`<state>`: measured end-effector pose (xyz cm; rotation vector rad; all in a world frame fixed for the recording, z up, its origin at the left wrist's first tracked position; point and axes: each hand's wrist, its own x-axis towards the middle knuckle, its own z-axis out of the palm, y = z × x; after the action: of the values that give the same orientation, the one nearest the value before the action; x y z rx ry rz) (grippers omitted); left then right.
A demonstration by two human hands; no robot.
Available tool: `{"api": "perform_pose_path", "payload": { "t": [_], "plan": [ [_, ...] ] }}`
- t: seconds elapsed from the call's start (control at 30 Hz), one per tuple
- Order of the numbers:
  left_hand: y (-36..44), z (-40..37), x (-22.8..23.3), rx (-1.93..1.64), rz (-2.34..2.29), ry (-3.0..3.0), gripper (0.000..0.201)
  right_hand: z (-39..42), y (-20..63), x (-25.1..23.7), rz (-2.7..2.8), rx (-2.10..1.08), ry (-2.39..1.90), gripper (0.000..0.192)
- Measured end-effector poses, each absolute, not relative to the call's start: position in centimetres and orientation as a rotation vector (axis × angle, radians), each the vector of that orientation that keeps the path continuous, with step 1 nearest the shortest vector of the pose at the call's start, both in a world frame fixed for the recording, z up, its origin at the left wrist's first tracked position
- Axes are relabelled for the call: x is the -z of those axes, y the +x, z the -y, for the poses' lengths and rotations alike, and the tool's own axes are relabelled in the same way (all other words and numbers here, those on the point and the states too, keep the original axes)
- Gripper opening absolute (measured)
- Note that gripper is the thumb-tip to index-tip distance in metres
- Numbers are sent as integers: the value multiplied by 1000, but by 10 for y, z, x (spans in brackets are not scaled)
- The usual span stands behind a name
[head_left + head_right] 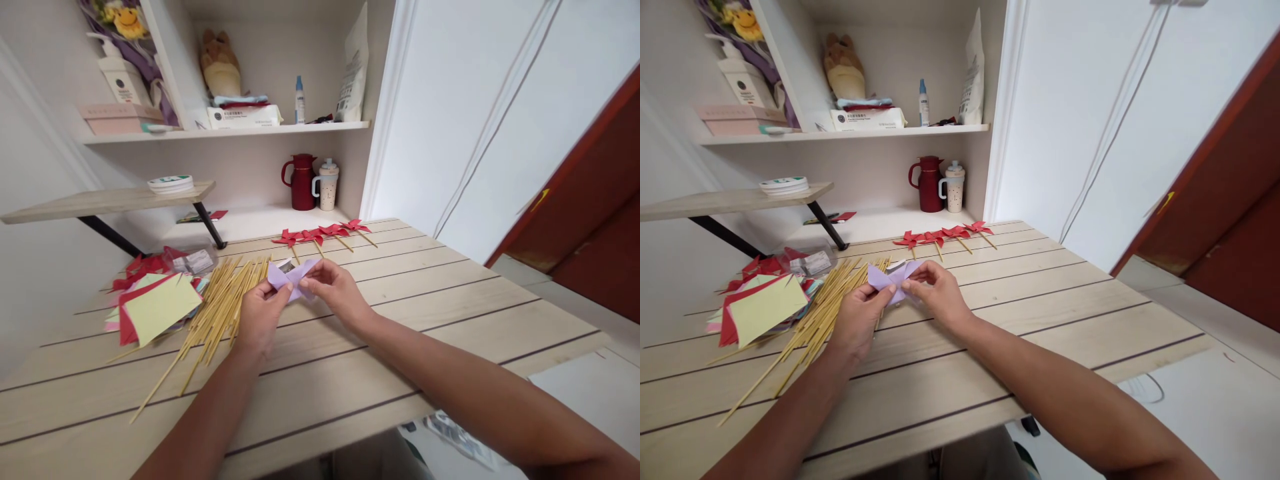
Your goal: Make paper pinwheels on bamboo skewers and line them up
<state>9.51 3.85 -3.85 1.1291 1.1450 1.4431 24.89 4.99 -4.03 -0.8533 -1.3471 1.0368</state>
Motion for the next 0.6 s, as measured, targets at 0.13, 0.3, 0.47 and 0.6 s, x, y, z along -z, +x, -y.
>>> {"api": "perform_pose_path", "payload": {
  "t": [0.13, 0.3, 0.47, 0.6],
  "plan": [
    [95, -39, 40, -1449, -1170, 1141, 27, -53, 258, 36, 1310, -725, -965, 21],
    [94, -39, 40, -1437, -1253, 1189, 27, -48, 265, 26, 1444, -395, -1011, 11],
    [93, -37, 39, -1415, -1317, 1327, 28, -47, 265, 23, 1554, -142, -893, 20],
    [94, -36, 39, -1407, -1340, 1401, 25, -52, 266, 26, 1621, -224, -932, 26]
  ]
}}
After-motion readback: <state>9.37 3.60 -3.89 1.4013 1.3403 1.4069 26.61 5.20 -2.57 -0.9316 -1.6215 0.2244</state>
